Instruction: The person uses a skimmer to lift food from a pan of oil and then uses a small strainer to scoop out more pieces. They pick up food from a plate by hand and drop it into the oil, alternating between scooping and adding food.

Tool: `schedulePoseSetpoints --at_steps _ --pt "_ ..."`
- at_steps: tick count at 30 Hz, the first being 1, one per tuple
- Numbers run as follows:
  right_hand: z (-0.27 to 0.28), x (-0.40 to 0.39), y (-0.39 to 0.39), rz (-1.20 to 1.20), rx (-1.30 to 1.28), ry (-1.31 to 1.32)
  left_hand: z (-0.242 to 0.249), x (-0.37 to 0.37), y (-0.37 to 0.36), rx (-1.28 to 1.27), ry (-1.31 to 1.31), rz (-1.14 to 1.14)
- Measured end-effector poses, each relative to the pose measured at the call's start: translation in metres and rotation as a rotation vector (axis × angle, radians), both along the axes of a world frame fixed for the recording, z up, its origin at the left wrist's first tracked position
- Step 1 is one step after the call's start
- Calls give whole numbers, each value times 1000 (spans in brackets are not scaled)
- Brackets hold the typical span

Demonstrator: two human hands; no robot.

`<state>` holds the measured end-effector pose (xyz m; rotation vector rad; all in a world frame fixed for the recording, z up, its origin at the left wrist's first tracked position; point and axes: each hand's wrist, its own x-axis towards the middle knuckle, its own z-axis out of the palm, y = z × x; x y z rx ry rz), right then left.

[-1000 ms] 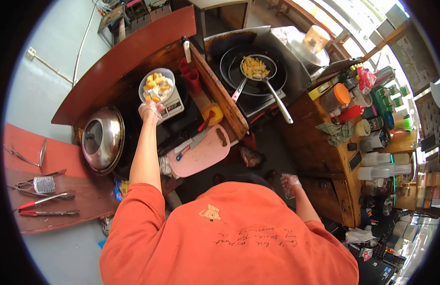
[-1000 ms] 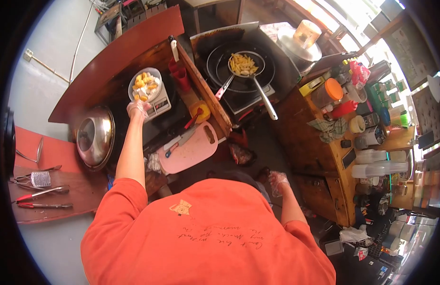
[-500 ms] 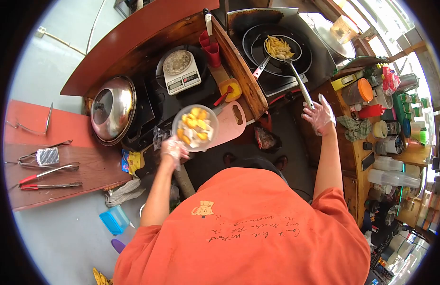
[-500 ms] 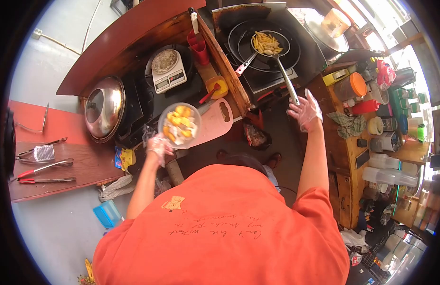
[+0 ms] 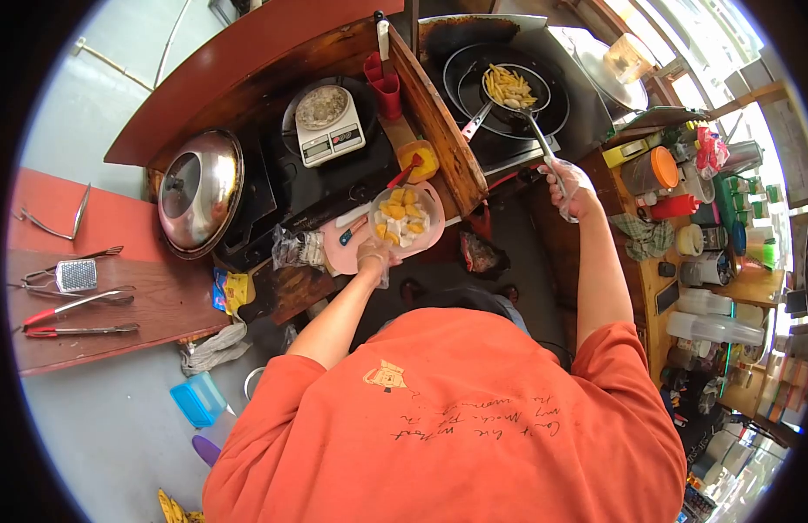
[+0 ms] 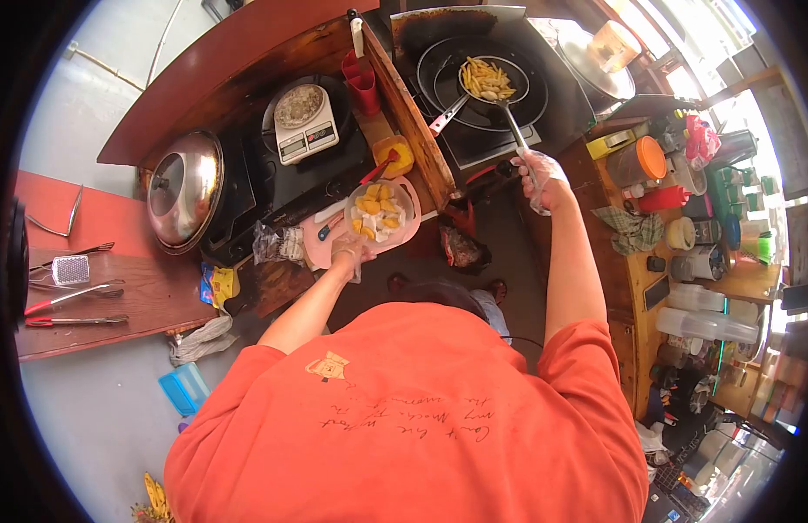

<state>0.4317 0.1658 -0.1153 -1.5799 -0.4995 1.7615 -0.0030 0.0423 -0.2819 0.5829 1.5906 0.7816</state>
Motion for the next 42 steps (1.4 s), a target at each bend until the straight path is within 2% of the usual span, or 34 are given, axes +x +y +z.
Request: schedulePoseSetpoints --at_steps 1,2,4,5,6,8,9,10,12,16,18,22,25,27,31,33,39,42 --pt "-1 -4 0 9 18 -83 4 -3 3 -39 216 -141" --pt "-1 -6 0 13 19 -83 8 -6 2 -38 216 -137" --pt "-7 -4 1 47 41 -168 33 -7 2 496 995 -305" --pt "-11 -2 0 44 63 -180 46 -3 7 460 1030 -396" --pt "-14 0 -2 51 61 -179 61 4 14 454 1030 -392" --pt "-18 4 -5 67 96 -161 82 20 31 293 1080 -614" --pt "-18 6 -7 84 106 -164 85 22 37 284 1094 -707" --pt "-18 9 -8 95 106 -164 88 29 42 277 1094 -697" --pt "-16 15 -12 143 172 -176 92 46 51 173 1226 -830" --pt "-7 31 -10 172 179 -160 77 63 57 152 1275 -813" --pt "2 40 -7 194 194 -140 58 62 59 79 1184 -656" --pt "20 57 -1 198 202 -116 37 63 52 91 1197 -547" --pt "32 69 4 247 231 -121 36 60 68 19 1122 -567" --pt "40 74 7 264 234 -136 48 57 78 -73 962 -538" --pt "47 81 11 277 245 -139 46 60 85 -120 976 -516" --pt "50 83 12 276 262 -130 44 68 84 -101 1094 -465" --pt "58 83 8 286 258 -166 42 65 90 -197 975 -408" --pt "62 82 2 275 232 -175 24 64 86 -48 1077 -368"
